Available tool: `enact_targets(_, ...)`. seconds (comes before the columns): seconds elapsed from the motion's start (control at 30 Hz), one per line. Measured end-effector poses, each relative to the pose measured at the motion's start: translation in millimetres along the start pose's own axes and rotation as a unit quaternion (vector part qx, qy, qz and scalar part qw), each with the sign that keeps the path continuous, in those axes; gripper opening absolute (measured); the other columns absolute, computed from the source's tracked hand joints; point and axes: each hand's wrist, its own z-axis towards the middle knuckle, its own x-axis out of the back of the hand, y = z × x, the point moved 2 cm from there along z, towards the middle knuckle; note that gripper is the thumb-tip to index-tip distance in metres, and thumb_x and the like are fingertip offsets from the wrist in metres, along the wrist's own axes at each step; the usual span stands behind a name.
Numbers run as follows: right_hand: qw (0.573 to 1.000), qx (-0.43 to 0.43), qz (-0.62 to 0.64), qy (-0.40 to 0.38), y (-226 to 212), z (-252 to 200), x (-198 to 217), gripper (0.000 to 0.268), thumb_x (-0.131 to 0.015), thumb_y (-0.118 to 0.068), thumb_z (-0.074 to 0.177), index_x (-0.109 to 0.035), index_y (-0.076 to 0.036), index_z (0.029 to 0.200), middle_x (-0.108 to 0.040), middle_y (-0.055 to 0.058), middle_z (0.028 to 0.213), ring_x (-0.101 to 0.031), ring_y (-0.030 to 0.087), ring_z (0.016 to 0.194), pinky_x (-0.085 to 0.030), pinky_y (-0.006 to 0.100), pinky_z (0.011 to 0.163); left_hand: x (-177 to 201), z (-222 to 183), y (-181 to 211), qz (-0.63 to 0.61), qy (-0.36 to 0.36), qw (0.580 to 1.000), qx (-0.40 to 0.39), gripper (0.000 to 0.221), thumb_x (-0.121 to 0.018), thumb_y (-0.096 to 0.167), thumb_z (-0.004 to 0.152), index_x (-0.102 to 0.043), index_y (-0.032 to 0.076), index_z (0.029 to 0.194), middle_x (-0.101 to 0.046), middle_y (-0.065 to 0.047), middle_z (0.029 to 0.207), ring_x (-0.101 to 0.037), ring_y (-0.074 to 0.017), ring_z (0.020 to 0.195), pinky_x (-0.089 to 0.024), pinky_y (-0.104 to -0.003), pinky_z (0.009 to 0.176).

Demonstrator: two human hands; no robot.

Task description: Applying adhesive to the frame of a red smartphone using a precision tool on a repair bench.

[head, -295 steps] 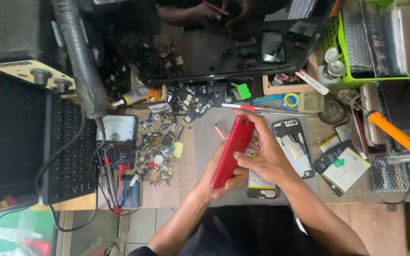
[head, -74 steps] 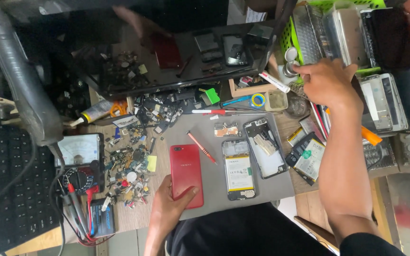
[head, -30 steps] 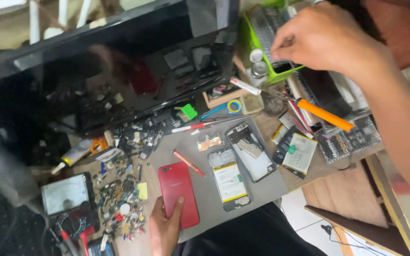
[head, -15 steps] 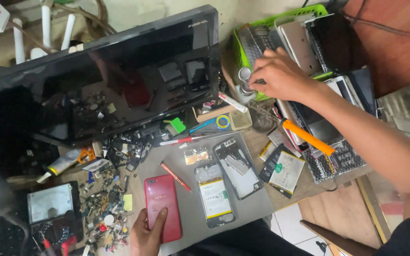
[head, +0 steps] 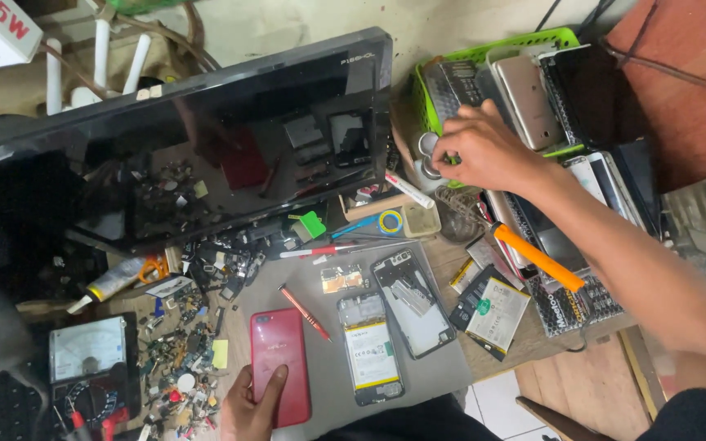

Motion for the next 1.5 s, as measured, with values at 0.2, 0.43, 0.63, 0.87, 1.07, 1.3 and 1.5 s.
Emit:
enact_targets(0.2, 1.0, -0.006, 0.016, -0.012, -1.3, -2.1, 1.8, 0.012, -0.083, -0.03, 0.088, -0.082, -0.02, 0.095, -0.07, -0.004, 0.083, -0.053, 0.023, 0.09, -0.034, 0.041, 0.091, 0.0, 0.3, -1.4, 0.001, 0.004, 1.0, -0.016, 0.037, -0.077, 0.047, 0.079, -0.072, 0.01, 0.079, -0.063, -0.009, 0.056, -0.058, -0.0196, 0.053, -0.042, -0.027, 0.055)
enact_targets(0.43, 1.0, 0.006, 0.011, 0.006, 2.6, -3.5, -3.2, 0.012, -0.082, -0.033, 0.089, -0.081, -0.021, 0.092, -0.07, -0.006, 0.083, -0.051, 0.023, 0.091, -0.031, 0.041, 0.089, -1.8, 2.3, -6.4, 0.003, 0.009, 1.0, -0.022, 0.04, -0.076, 0.05, 0.079, -0.068, 0.011, 0.075, -0.058, -0.006, 0.056, -0.054, -0.0185, 0.055, -0.04, -0.026, 0.058)
enact_targets(0.63, 1.0, 0.0, -0.007, 0.002, 3.7, -2.5, -0.9, 0.016, -0.084, -0.036, 0.086, -0.082, -0.024, 0.097, -0.07, -0.006, 0.084, -0.052, 0.021, 0.089, -0.031, 0.04, 0.086, -0.2, -1.9, -1.5, -0.044, -0.003, 0.999, -0.02, 0.038, -0.078, 0.044, 0.079, -0.069, 0.007, 0.078, -0.064, -0.01, 0.056, -0.06, -0.0203, 0.053, -0.044, -0.027, 0.057)
enact_targets(0.87, 1.0, 0.006, -0.006, 0.021, 5.3, -4.4, -4.4, 0.013, -0.084, -0.035, 0.086, -0.081, -0.025, 0.093, -0.067, -0.006, 0.077, -0.051, 0.021, 0.085, -0.031, 0.04, 0.085, 0.7, -4.0, 1.9, -0.073, -0.018, 0.997, -0.016, 0.035, -0.078, 0.039, 0.081, -0.067, 0.006, 0.08, -0.069, -0.011, 0.059, -0.062, -0.0212, 0.054, -0.045, -0.028, 0.055)
enact_targets(1.07, 0.999, -0.01, 0.025, 0.027, 4.9, -5.1, -2.4, 0.01, -0.083, -0.035, 0.088, -0.081, -0.026, 0.093, -0.061, -0.007, 0.072, -0.049, 0.02, 0.084, -0.03, 0.039, 0.086, 1.5, -7.8, 5.1, -0.083, -0.02, 0.996, -0.012, 0.035, -0.078, 0.039, 0.081, -0.068, 0.005, 0.08, -0.07, -0.012, 0.061, -0.064, -0.0221, 0.056, -0.046, -0.028, 0.055)
enact_targets(1.3, 0.994, -0.014, 0.052, 0.091, 9.7, -10.0, 2.6, 0.007, -0.079, -0.03, 0.096, -0.081, -0.025, 0.1, -0.057, -0.007, 0.074, -0.049, 0.02, 0.085, -0.028, 0.038, 0.089, -0.7, -2.9, -3.7, -0.1, -0.024, 0.994, -0.035, 0.033, -0.08, 0.035, 0.083, -0.069, 0.005, 0.078, -0.065, -0.01, 0.057, -0.059, -0.0179, 0.053, -0.044, -0.027, 0.054)
enact_targets(1.5, 0.998, 0.023, 0.008, 0.066, 6.0, -12.5, -7.5, 0.014, -0.08, -0.038, 0.091, -0.083, -0.026, 0.097, -0.063, -0.008, 0.071, -0.047, 0.02, 0.082, -0.029, 0.037, 0.085, 2.5, -8.7, 6.3, -0.095, -0.033, 0.995, -0.009, 0.033, -0.079, 0.037, 0.083, -0.071, 0.005, 0.084, -0.069, -0.011, 0.06, -0.063, -0.02, 0.055, -0.045, -0.027, 0.055)
